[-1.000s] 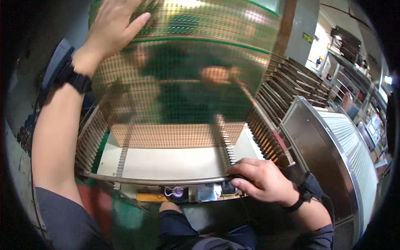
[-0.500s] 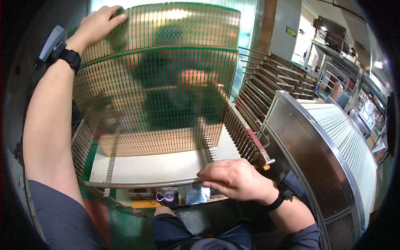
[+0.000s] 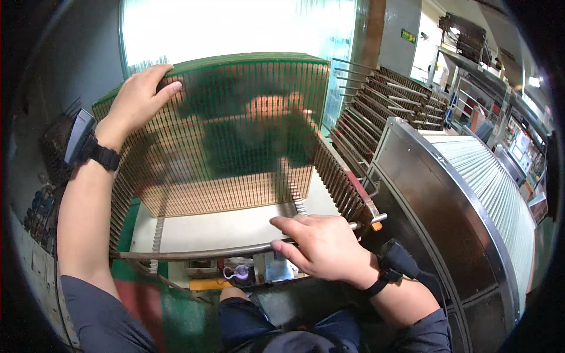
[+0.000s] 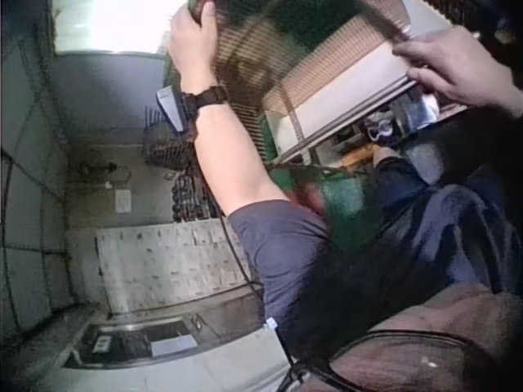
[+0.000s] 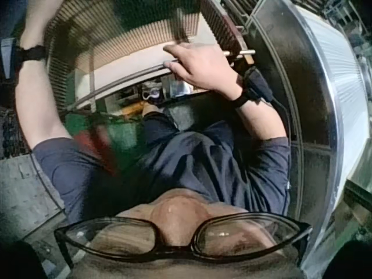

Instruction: Inspecting and organizing fabricated sheets from a rack and reviewing documentation with staff.

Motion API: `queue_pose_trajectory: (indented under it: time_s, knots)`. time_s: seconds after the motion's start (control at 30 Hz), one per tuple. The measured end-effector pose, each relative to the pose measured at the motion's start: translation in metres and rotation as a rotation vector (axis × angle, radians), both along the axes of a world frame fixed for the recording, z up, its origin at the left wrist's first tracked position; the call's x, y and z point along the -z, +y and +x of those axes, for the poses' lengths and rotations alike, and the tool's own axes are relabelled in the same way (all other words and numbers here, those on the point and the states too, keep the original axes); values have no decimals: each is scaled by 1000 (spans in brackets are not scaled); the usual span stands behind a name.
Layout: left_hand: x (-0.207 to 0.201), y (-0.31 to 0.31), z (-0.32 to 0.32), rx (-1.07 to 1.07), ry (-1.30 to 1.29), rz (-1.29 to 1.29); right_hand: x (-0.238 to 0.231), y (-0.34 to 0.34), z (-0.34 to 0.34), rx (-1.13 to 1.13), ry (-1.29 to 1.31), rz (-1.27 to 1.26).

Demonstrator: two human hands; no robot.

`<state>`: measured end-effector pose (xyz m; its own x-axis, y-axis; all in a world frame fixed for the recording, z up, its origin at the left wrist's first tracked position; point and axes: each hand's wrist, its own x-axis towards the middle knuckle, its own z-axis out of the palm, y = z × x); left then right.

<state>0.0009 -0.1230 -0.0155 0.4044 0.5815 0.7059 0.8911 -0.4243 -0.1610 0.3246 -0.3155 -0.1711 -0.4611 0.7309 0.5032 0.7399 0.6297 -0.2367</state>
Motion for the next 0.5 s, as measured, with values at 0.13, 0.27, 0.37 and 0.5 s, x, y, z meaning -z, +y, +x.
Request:
queue_pose_trajectory:
  time_s: [0.13, 0.27, 0.37, 0.5]
  knots:
    - [16, -7, 0, 66, 84, 206, 12, -4, -10, 100, -36, 81]
    - [50, -52, 33, 272, -18, 130, 20, 7, -7, 99, 45, 270]
    - [77, -97, 47, 508, 83, -168, 16, 5, -1, 44, 71, 213]
    - [125, -132, 77, 606, 86, -735, 13, 6, 15, -114, 237, 75]
